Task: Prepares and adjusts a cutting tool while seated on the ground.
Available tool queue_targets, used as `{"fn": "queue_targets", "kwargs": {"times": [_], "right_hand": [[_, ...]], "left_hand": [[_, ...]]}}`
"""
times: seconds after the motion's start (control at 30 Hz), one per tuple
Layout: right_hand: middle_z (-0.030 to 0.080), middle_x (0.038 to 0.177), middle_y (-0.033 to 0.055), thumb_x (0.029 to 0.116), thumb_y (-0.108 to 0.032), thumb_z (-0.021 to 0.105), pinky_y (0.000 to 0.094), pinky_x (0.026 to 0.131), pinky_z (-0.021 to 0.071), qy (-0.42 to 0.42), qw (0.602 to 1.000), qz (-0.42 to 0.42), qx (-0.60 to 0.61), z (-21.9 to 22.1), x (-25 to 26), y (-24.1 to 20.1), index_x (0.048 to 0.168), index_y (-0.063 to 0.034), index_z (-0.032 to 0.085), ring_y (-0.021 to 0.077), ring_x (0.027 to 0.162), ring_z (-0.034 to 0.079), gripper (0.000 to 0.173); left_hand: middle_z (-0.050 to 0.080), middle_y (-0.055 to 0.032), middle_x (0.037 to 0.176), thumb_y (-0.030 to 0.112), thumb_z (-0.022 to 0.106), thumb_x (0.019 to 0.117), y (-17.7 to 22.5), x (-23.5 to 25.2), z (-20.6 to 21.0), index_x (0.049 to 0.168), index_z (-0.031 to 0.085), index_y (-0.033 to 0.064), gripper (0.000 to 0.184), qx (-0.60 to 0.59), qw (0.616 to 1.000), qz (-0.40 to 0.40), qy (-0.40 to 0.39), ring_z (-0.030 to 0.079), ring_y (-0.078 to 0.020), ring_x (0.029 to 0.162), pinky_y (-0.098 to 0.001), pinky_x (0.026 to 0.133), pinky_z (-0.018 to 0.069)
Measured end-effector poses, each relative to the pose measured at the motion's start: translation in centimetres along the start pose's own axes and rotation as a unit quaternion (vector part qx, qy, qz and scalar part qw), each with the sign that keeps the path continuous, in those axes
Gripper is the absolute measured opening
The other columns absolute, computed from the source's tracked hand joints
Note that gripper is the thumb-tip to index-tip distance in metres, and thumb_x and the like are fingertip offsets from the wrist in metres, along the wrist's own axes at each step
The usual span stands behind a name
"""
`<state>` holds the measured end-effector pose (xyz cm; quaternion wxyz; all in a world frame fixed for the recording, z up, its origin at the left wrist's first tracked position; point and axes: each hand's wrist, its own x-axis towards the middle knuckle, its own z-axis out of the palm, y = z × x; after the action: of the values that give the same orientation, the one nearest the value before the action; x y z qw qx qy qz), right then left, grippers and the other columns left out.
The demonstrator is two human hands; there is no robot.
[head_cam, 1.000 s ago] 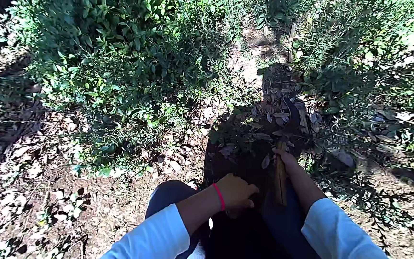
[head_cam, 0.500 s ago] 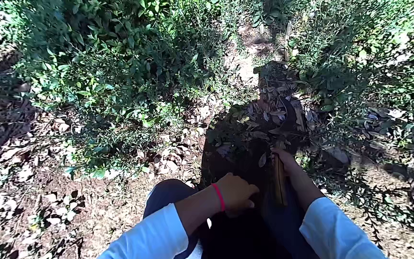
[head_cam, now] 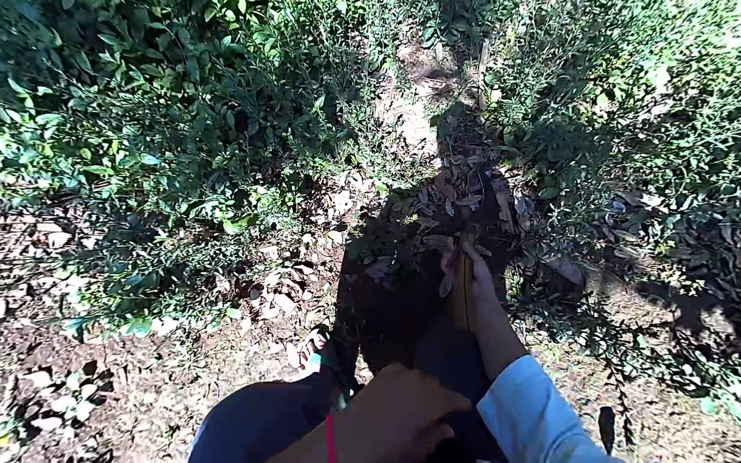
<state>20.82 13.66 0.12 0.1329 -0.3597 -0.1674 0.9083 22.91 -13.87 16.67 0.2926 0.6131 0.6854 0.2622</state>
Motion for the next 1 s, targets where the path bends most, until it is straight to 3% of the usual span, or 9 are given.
{"fn": "queue_targets", "kwargs": {"times": [0.13, 0.23, 0.3, 0.43, 0.5, 0.63, 0.83, 0.93, 1.0], "right_hand": [[0.064, 0.07, -0.0004, 0.1133, -0.033, 0.027, 0.0248, 0.056, 0.0592, 0.003, 0.999, 0.037, -0.027, 0.3, 1.2, -1.3, 0.096, -0.0091, 0.057, 0.0094, 0.056, 0.064, 0.042], [0.059, 0.065, -0.0016, 0.1127, -0.037, 0.027, 0.0251, 0.053, 0.0572, 0.025, 0.994, 0.071, -0.081, -1.9, 2.9, -2.6, 0.095, -0.0112, 0.055, 0.0091, 0.053, 0.061, 0.042], [0.058, 0.063, -0.0024, 0.1126, -0.04, 0.025, 0.0253, 0.05, 0.0564, 0.03, 0.989, 0.08, -0.121, -4.7, 4.8, -3.1, 0.097, -0.0125, 0.055, 0.0087, 0.051, 0.06, 0.043], [0.052, 0.068, -0.0007, 0.1122, -0.026, 0.036, 0.0246, 0.049, 0.0524, 0.108, 0.95, 0.093, -0.278, -9.1, 5.4, -2.2, 0.108, -0.0112, 0.049, 0.0088, 0.051, 0.053, 0.02], [0.05, 0.07, -0.0019, 0.1109, -0.025, 0.043, 0.023, 0.049, 0.05, 0.132, 0.915, 0.075, -0.375, -10.0, 3.8, -2.2, 0.117, -0.0093, 0.049, 0.0072, 0.051, 0.051, 0.018], [0.056, 0.078, -0.0002, 0.1104, -0.026, 0.046, 0.0247, 0.055, 0.0536, 0.14, 0.878, -0.032, -0.456, -11.9, -1.6, -2.5, 0.14, -0.0019, 0.042, 0.0074, 0.057, 0.056, 0.038], [0.053, 0.083, -0.0018, 0.1101, -0.022, 0.045, 0.0244, 0.06, 0.0554, 0.199, 0.888, -0.203, -0.362, -7.1, -2.0, -5.9, 0.135, -0.0043, 0.041, 0.0052, 0.06, 0.056, 0.03], [0.053, 0.077, -0.0004, 0.1087, -0.027, 0.047, 0.0286, 0.057, 0.0543, 0.171, 0.872, -0.123, -0.441, -8.6, -1.2, 0.1, 0.13, -0.0046, 0.045, 0.0082, 0.056, 0.055, 0.031], [0.059, 0.086, 0.0085, 0.1074, -0.02, 0.049, 0.0337, 0.065, 0.0556, 0.064, 0.814, 0.045, -0.576, -13.3, -3.7, 6.2, 0.138, 0.0046, 0.044, 0.014, 0.067, 0.059, 0.039]], "left_hand": [[0.076, -0.0139, 0.094, 0.004, 0.061, 0.0976, 3.4, -1.9, -0.3, 0.117, 0.075, 0.0067, 0.024, -0.094, 0.992, -0.022, 0.087, 0.075, -0.0312, 0.085, -0.051, 0.077, 0.0576], [0.077, -0.0166, 0.1, 0.008, 0.055, 0.1016, 3.7, -4.5, 1.2, 0.119, 0.073, 0.0018, 0.026, -0.118, 0.979, -0.085, 0.14, 0.075, -0.033, 0.091, -0.0521, 0.084, 0.057], [0.076, -0.0145, 0.11, 0.02, 0.052, 0.1056, 3.6, -6.4, 3.0, 0.124, 0.07, 0.0023, 0.031, -0.126, 0.965, -0.147, 0.176, 0.073, -0.0289, 0.101, -0.0466, 0.092, 0.0561], [0.072, -0.0212, 0.117, 0.021, 0.068, 0.0912, 2.3, -7.0, 4.5, 0.125, 0.066, -0.0072, 0.044, -0.204, 0.916, -0.281, 0.2, 0.07, -0.0327, 0.106, -0.0481, 0.093, 0.0535], [0.074, -0.0187, 0.111, 0.016, 0.057, 0.1019, 3.8, -8.0, 4.7, 0.126, 0.067, -0.0042, 0.033, -0.21, 0.935, -0.226, 0.177, 0.072, -0.0303, 0.102, -0.0483, 0.093, 0.0539], [0.076, -0.0125, 0.11, 0.018, 0.051, 0.1068, 4.7, -8.6, 4.4, 0.13, 0.067, 0.0037, 0.031, -0.183, 0.959, -0.163, 0.142, 0.072, -0.0263, 0.103, -0.0473, 0.096, 0.0528], [0.075, -0.0146, 0.109, 0.011, 0.049, 0.1066, 2.3, -8.6, 4.4, 0.131, 0.063, -0.002, 0.031, -0.308, 0.942, -0.078, 0.113, 0.071, -0.0222, 0.104, -0.0408, 0.099, 0.0529], [0.075, -0.0128, 0.108, 0.012, 0.05, 0.1066, 0.5, -8.7, 5.9, 0.131, 0.064, -0.0006, 0.03, -0.322, 0.94, -0.045, 0.106, 0.071, -0.0201, 0.103, -0.0386, 0.098, 0.0532], [0.075, -0.0123, 0.107, 0.012, 0.05, 0.1066, -0.1, -8.6, 6.6, 0.13, 0.064, -0.0002, 0.03, -0.325, 0.94, -0.032, 0.098, 0.071, -0.0199, 0.103, -0.038, 0.098, 0.0527]]}}
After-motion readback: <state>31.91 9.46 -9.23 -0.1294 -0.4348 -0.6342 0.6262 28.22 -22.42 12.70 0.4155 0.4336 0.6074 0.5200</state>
